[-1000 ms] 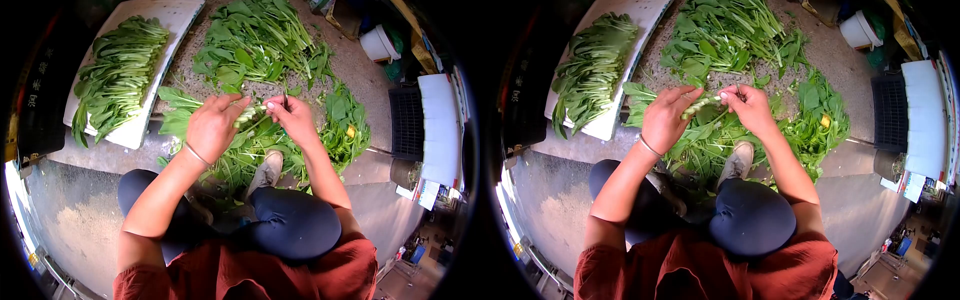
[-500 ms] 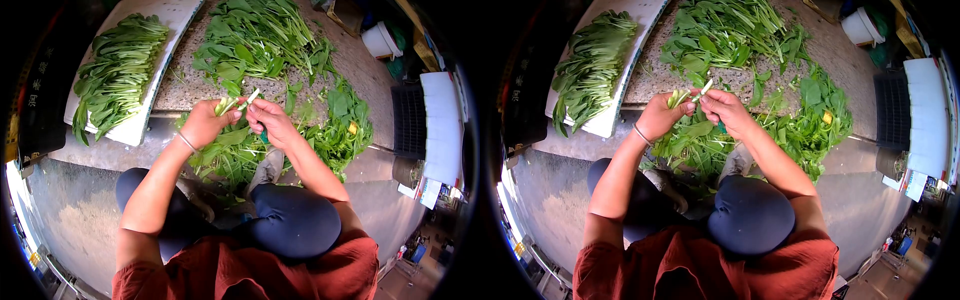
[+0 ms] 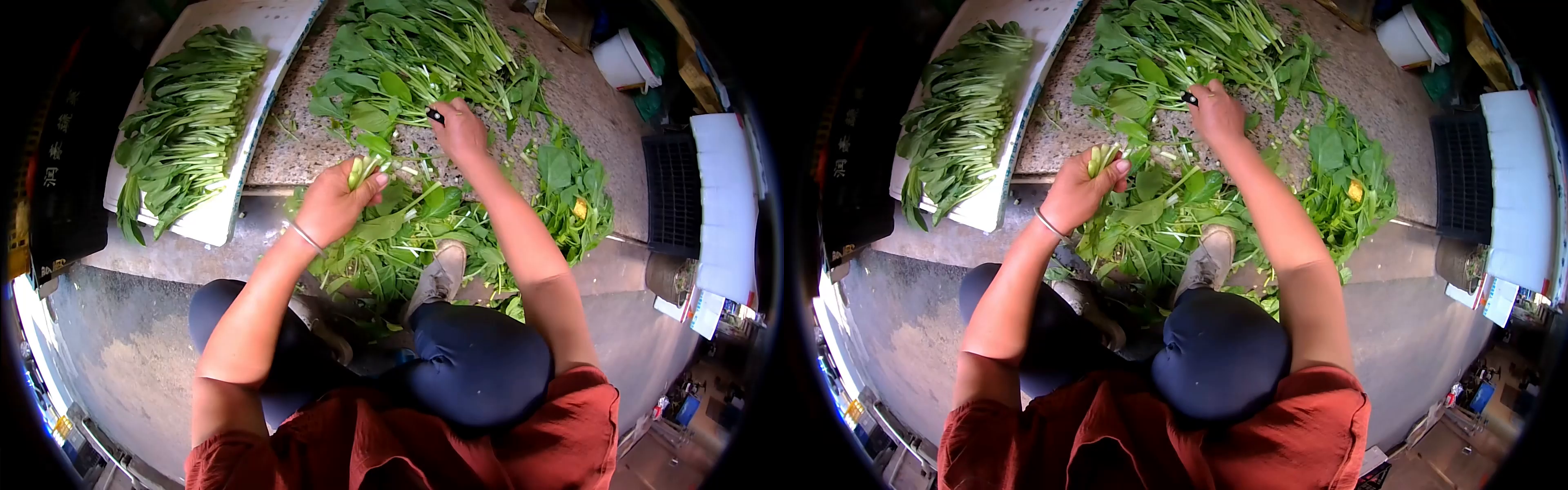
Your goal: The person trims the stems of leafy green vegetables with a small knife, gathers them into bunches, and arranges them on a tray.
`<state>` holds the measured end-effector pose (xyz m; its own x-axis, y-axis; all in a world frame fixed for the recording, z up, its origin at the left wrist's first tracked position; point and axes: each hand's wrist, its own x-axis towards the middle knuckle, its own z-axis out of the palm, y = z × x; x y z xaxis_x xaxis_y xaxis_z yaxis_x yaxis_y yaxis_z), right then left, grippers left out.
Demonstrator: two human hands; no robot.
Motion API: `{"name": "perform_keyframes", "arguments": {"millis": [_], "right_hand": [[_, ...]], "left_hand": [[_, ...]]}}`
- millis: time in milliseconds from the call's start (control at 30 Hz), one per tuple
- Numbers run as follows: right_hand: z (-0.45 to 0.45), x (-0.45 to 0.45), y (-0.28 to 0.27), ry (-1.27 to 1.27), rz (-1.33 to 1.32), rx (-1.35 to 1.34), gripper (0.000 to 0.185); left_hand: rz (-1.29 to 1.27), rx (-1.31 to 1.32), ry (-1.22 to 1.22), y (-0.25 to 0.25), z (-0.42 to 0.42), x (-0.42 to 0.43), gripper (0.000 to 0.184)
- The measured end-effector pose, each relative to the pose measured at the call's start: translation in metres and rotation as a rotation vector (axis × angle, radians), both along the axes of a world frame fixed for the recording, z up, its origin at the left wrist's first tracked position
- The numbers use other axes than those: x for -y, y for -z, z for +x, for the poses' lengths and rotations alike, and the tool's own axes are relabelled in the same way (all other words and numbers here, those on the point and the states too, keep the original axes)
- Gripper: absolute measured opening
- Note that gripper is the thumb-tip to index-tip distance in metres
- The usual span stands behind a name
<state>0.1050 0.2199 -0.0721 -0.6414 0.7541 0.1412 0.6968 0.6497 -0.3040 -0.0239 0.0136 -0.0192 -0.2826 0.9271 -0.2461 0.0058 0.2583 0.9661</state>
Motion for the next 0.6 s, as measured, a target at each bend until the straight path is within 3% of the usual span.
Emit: {"name": "perform_keyframes", "arguments": {"millis": [167, 233, 267, 300, 500, 533, 600], "right_hand": [[0.007, -0.004, 0.004, 0.018, -0.064, -0.075, 0.021], [0.013, 0.003, -0.004, 0.003, -0.175, -0.295, 0.023], [0.014, 0.01, -0.013, 0.084, -0.365, -0.271, 0.023], [0.014, 0.02, -0.024, 0.082, -0.396, -0.334, 0.023], [0.01, 0.078, -0.067, -0.102, -0.575, -0.52, 0.016], [0.01, 0.081, -0.071, -0.116, -0.574, -0.445, 0.017], [0.009, 0.09, -0.085, -0.139, -0.576, -0.363, 0.017]], "left_hand": [[0.015, -0.24, -0.033, -0.006, -0.003, 0.006, 0.019], [-0.012, -0.298, -0.101, -0.006, -0.005, 0.005, 0.018], [0.033, -0.415, -0.094, -0.007, -0.005, 0.003, 0.018], [0.077, -0.538, -0.091, -0.009, -0.004, 0.003, 0.018], [0.354, -1.021, -0.142, -0.037, -0.002, 0.001, 0.042], [0.359, -1.154, -0.125, -0.04, 0.0, 0.004, 0.049], [0.33, -1.17, -0.082, -0.038, 0.0, 0.008, 0.05]]}}
